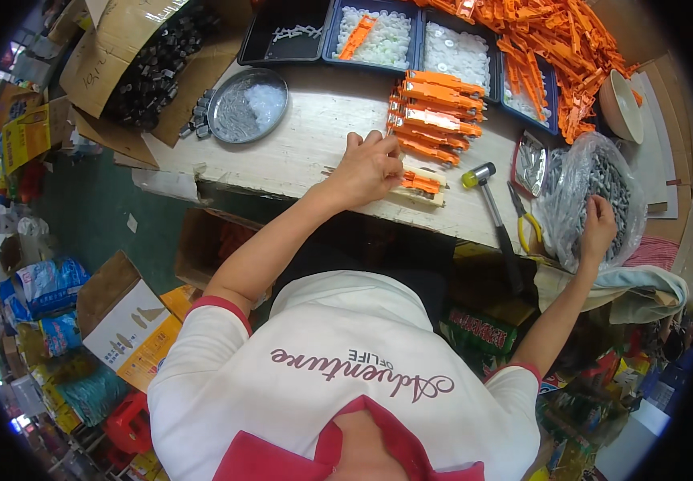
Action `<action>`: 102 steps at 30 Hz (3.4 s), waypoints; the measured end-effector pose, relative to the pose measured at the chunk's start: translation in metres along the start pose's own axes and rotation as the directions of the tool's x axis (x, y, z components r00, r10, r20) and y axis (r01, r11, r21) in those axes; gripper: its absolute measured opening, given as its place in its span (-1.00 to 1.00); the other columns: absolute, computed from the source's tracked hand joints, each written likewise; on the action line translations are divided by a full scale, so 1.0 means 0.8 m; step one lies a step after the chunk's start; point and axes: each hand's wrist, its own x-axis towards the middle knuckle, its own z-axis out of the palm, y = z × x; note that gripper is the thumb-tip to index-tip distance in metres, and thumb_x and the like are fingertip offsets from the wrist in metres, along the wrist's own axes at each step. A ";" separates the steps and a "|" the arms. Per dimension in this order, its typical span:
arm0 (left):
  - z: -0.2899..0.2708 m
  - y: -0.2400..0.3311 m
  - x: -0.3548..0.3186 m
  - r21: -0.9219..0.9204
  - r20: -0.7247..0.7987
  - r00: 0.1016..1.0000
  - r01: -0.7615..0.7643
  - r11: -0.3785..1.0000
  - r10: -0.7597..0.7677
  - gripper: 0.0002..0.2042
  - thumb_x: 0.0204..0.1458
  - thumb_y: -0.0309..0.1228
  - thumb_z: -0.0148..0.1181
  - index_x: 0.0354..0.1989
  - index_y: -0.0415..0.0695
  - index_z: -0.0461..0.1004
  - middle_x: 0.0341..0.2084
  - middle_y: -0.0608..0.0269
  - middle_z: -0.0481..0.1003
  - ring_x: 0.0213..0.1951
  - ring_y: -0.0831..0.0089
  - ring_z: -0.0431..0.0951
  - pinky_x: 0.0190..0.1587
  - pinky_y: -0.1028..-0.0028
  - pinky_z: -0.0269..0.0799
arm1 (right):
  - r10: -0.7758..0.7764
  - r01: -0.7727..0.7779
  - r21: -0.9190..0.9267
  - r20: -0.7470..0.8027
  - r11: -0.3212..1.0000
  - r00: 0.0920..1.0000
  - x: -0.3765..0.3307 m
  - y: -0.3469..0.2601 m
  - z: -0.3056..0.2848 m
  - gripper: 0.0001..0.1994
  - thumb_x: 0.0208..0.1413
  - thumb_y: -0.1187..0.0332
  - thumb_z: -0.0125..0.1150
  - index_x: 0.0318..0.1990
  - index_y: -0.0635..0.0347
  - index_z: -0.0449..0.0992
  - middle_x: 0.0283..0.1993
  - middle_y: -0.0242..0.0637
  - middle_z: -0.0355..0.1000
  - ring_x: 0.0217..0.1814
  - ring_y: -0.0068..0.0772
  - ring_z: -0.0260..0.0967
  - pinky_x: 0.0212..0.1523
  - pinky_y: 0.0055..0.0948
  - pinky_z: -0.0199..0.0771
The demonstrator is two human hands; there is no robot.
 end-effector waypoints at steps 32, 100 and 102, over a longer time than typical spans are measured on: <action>-0.121 -0.126 0.073 0.159 -0.627 0.779 0.149 0.976 -0.017 -0.92 -0.17 -0.35 0.15 -0.53 -0.04 0.54 -0.54 0.17 0.43 -0.40 0.20 0.44 -0.34 0.26 0.32 | 0.256 -0.165 -0.306 0.288 0.938 0.923 -0.008 0.071 0.012 -0.67 -0.07 0.28 0.15 -0.11 0.17 0.41 -0.14 -0.18 0.38 -0.04 -0.08 0.30 -0.06 -0.07 0.18; -0.131 -0.159 -0.108 0.134 -0.500 0.796 0.459 0.878 -0.340 -0.94 -0.28 -0.56 0.19 -0.55 -0.21 0.49 -0.54 0.14 0.47 -0.37 0.21 0.45 -0.29 0.35 0.35 | -0.236 0.264 0.111 -0.218 0.958 0.947 -0.034 -0.074 0.022 -0.84 -0.02 0.49 0.11 -0.25 0.34 0.42 -0.29 -0.15 0.38 -0.21 -0.18 0.31 -0.18 -0.30 0.30; -0.132 -0.158 -0.108 0.127 -0.470 0.806 0.466 0.876 -0.361 -0.95 -0.27 -0.54 0.19 -0.56 -0.19 0.49 -0.54 0.15 0.47 -0.34 0.18 0.44 -0.25 0.28 0.33 | -0.272 0.296 0.089 -0.218 0.951 0.937 -0.039 -0.070 0.025 -0.83 -0.01 0.50 0.11 -0.25 0.34 0.41 -0.28 -0.15 0.37 -0.21 -0.18 0.31 -0.18 -0.32 0.29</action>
